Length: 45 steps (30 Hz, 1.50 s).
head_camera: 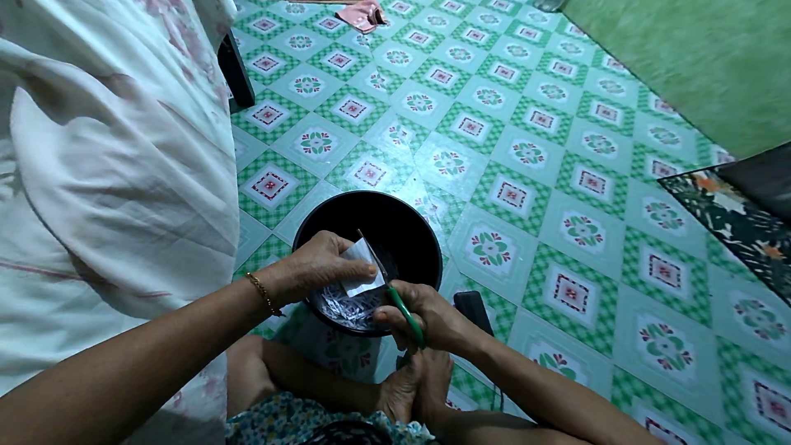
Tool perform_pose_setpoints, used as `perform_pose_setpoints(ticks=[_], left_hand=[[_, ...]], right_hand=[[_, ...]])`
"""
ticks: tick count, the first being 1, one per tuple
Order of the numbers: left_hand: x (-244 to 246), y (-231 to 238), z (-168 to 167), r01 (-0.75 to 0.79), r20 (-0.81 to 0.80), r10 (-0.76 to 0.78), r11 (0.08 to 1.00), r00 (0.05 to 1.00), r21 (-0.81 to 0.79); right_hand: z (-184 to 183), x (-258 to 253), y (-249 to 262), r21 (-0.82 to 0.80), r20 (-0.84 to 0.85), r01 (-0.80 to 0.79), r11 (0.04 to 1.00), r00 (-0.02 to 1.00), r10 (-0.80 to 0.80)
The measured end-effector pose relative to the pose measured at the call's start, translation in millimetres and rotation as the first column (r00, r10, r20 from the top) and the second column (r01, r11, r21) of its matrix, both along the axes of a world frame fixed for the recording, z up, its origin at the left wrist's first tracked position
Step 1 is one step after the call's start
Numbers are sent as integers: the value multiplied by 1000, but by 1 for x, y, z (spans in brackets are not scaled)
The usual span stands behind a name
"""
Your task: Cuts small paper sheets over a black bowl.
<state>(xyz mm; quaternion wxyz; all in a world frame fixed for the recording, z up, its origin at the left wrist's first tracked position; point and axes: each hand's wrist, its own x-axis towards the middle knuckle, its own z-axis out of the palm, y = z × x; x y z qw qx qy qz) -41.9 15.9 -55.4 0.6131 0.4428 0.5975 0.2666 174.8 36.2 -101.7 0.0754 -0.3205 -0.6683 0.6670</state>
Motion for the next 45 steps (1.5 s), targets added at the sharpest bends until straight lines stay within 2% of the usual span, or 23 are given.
perform_pose_setpoints(ticks=[4,8,11,13,14,15,16,18,19,21,23,24,30,32,34,36,39,45], left_hand=[[-2,1,-1,-66,0,66,998,998,25],[-8,8,6,-132,9,132,991,991,0],[-10,9,6,-136,41,135,990,990,27],[12,-1,30,-251,-13,251,968,968,7],[36,-8,53,-357,-98,352,934,931,-27],[47,-9,62,-409,-148,400,912,905,-39],[36,-7,53,-356,-117,350,934,930,-33],[-5,7,13,-163,12,162,987,987,12],[-11,9,7,-123,31,122,992,992,20],[9,1,27,-217,-30,217,976,976,3],[53,-13,71,-398,-184,391,917,902,-1],[62,-15,80,-442,-214,434,897,875,8],[64,-18,84,-492,-167,488,870,857,17],[55,-16,75,-436,-152,434,900,888,21],[13,-2,33,-234,-55,236,972,970,39],[-7,9,9,-118,-41,120,992,992,47],[-7,10,7,-123,-52,125,992,991,31],[-5,11,10,-179,-20,179,984,984,-5]], right_hand=[[3,2,2,-38,-3,38,999,999,-38],[8,7,5,4,134,-54,999,990,53],[6,11,5,45,175,-115,992,979,106],[6,11,4,66,180,-138,988,976,124],[6,11,4,78,183,-145,986,975,129],[7,11,4,87,186,-150,985,974,131],[7,10,4,93,191,-156,983,972,136],[9,9,5,96,197,-167,981,969,146],[9,9,5,99,198,-171,980,969,149],[9,9,4,104,192,-173,979,970,151],[9,11,4,108,183,-166,980,972,144],[10,12,4,103,188,-166,981,971,145],[7,12,5,123,240,-185,975,959,152],[7,10,5,133,230,-174,976,963,140],[8,8,5,132,223,-162,978,966,130],[8,7,5,126,229,-164,978,964,132],[7,6,4,118,217,-153,981,968,124],[2,4,0,91,106,-21,996,994,12]])
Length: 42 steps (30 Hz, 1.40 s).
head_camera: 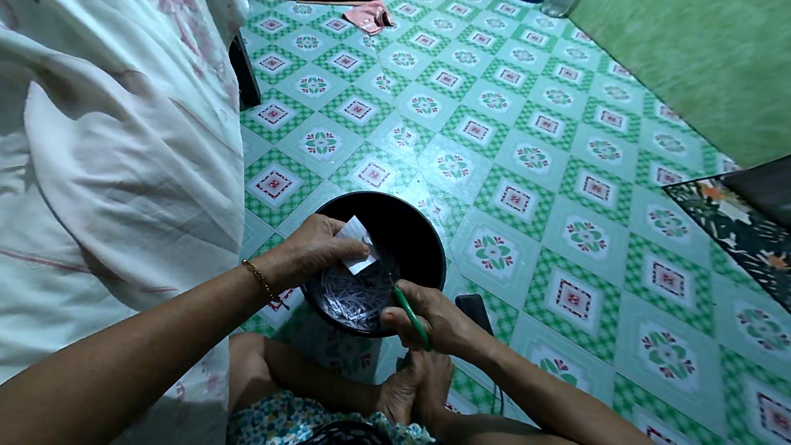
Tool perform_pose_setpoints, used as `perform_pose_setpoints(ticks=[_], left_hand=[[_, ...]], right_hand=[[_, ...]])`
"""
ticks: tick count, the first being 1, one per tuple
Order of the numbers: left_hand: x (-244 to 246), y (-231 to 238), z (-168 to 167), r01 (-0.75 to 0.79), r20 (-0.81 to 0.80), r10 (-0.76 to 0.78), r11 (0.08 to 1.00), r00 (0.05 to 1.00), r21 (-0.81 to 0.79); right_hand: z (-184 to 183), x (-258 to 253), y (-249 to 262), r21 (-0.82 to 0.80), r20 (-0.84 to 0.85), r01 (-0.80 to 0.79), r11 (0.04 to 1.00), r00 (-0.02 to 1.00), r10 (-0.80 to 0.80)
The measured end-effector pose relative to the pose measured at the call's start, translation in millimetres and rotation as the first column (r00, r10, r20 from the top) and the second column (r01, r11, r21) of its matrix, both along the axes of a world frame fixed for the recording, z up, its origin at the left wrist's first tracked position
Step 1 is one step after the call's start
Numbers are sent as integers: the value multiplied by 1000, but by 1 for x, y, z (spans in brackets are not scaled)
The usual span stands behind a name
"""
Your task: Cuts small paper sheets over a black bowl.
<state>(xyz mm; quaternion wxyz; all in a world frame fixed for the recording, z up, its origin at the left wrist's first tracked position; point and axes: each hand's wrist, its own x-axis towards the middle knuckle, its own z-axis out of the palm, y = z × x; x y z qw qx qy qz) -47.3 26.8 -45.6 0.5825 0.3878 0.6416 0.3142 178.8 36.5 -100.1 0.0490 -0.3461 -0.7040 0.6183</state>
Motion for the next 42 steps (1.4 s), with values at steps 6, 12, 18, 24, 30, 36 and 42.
perform_pose_setpoints(ticks=[6,12,18,24,30,36,42], left_hand=[[1,-2,-5,-64,98,63,998,993,9],[5,-4,-6,-82,73,79,995,994,52],[8,-7,-10,-89,31,86,991,996,102],[9,-7,-14,-125,27,122,979,992,161],[11,-10,-16,-121,-5,126,968,992,221],[9,-15,-19,-60,-34,72,959,997,276],[8,-15,-19,-52,-39,66,958,997,282]], right_hand=[[0,-1,-1,-2,-59,68,998,996,-68],[2,0,-1,34,9,-12,999,1000,12],[2,0,0,60,31,-52,997,998,50],[5,2,1,55,73,-92,994,993,88],[3,1,1,72,53,-70,995,996,66],[4,0,0,58,8,-19,998,1000,19],[0,2,-1,94,-21,-8,996,1000,10]])
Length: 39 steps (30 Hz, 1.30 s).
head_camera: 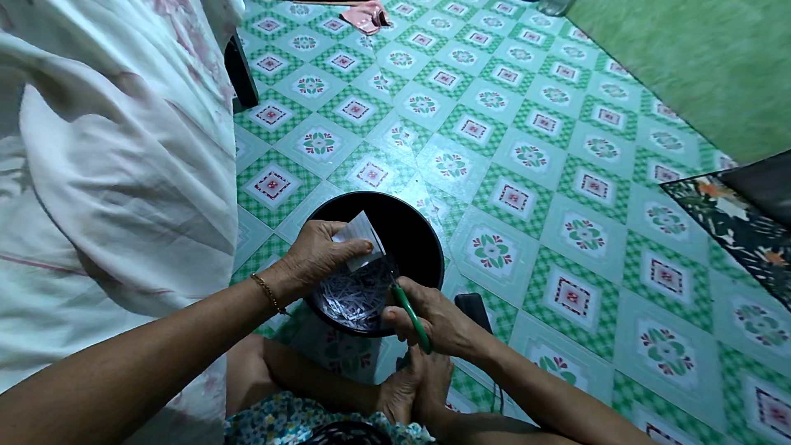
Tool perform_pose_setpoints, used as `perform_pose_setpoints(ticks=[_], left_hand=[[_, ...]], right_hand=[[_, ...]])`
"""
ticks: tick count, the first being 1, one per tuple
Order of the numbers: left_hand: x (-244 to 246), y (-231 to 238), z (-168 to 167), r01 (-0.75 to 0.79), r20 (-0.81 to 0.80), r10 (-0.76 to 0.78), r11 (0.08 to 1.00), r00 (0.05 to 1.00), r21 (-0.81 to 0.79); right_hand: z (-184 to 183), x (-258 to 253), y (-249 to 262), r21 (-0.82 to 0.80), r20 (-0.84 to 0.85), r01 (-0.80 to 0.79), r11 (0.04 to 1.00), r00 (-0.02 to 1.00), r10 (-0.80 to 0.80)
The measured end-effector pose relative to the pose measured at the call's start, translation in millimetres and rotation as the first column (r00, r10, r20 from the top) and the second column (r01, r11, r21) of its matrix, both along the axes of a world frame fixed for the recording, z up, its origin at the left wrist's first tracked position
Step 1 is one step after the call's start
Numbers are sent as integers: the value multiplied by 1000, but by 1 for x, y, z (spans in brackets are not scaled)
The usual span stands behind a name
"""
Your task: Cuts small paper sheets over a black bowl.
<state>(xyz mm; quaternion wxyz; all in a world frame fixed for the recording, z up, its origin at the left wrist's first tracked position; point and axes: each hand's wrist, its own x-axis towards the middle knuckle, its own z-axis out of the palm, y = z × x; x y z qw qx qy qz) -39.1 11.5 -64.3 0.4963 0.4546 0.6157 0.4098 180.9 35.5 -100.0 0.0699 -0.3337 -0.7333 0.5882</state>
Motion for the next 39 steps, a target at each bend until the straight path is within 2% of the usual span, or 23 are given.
perform_pose_setpoints(ticks=[10,16,23,30,39], left_hand=[[2,5,1,-27,43,29,999,999,-43],[5,1,7,33,10,-32,996,999,-81],[3,1,4,39,40,-35,993,999,-114],[5,2,0,94,45,-89,987,995,-131],[5,1,2,113,87,-98,976,991,-187]], right_hand=[[-2,-1,-1,15,2,43,999,999,-43],[0,-2,0,10,24,32,999,999,-32],[-1,-4,-2,-81,-21,71,994,997,-73],[1,-6,-3,-72,-26,71,995,997,-73],[-1,-4,2,-214,-74,90,973,991,-108]])
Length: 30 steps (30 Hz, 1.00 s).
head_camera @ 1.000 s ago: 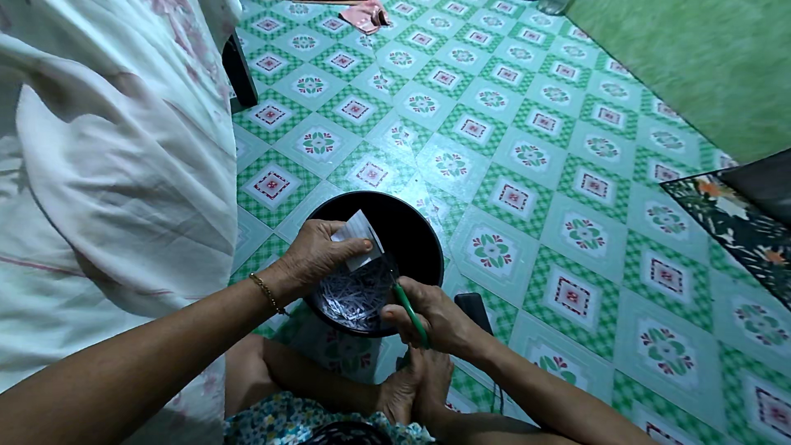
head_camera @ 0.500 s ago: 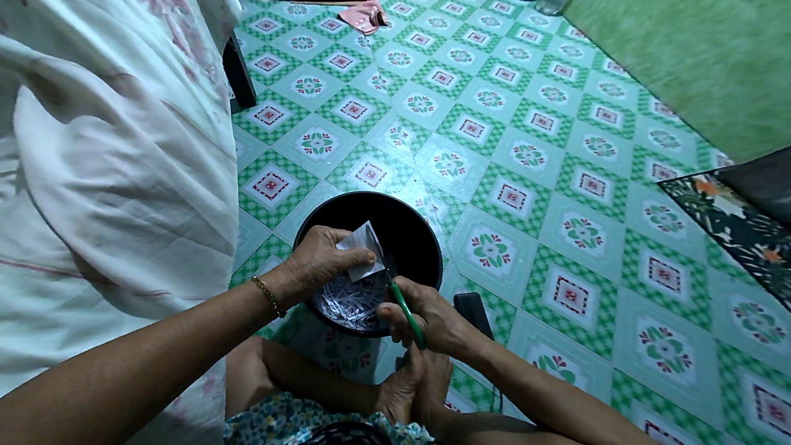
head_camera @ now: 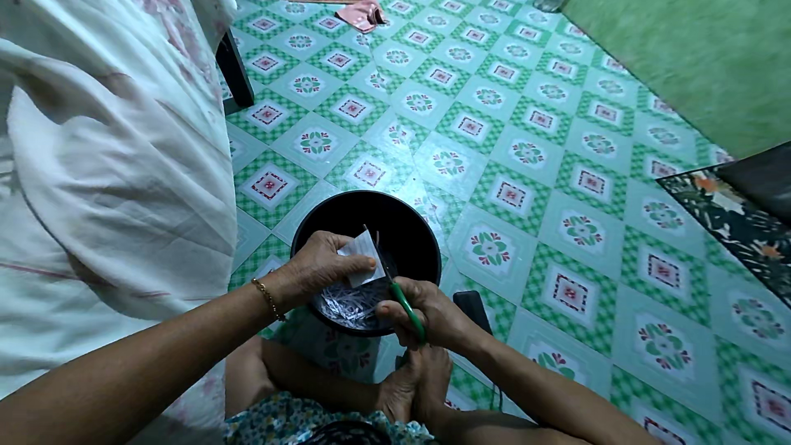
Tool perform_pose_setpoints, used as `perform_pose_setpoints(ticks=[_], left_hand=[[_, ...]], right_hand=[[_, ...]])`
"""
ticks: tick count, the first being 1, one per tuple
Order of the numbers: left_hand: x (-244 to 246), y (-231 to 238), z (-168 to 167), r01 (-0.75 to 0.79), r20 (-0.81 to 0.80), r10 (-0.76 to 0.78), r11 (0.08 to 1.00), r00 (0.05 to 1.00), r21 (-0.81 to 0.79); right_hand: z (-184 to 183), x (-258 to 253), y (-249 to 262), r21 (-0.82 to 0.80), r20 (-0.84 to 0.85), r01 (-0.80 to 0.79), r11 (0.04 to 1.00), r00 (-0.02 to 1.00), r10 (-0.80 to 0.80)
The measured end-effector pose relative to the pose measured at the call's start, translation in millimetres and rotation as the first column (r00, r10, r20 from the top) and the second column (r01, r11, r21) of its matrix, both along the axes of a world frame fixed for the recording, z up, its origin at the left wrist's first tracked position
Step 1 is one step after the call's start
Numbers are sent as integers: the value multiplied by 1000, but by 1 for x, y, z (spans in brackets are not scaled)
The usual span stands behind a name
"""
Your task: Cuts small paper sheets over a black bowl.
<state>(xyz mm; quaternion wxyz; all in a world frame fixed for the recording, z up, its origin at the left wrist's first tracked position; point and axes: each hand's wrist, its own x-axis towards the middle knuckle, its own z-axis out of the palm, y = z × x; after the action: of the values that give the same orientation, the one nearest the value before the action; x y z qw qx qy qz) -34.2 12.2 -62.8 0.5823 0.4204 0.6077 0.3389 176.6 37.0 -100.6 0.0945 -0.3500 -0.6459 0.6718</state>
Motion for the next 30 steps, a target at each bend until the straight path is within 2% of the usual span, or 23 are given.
perform_pose_setpoints(ticks=[3,8,12,18,30], left_hand=[[-2,3,-1,-10,19,11,999,1000,-52],[-9,13,3,-159,25,161,986,987,-55],[-12,14,6,-190,48,191,981,980,-33],[-6,12,11,-135,-18,135,990,991,-24],[-3,10,11,-141,-10,141,990,990,-28]], right_hand=[[1,2,1,-9,-10,20,1000,1000,-20],[10,7,4,46,209,-137,989,970,125],[9,7,4,85,277,-210,974,944,180],[9,3,4,141,266,-209,968,949,166],[5,3,2,161,188,-169,972,972,138]])
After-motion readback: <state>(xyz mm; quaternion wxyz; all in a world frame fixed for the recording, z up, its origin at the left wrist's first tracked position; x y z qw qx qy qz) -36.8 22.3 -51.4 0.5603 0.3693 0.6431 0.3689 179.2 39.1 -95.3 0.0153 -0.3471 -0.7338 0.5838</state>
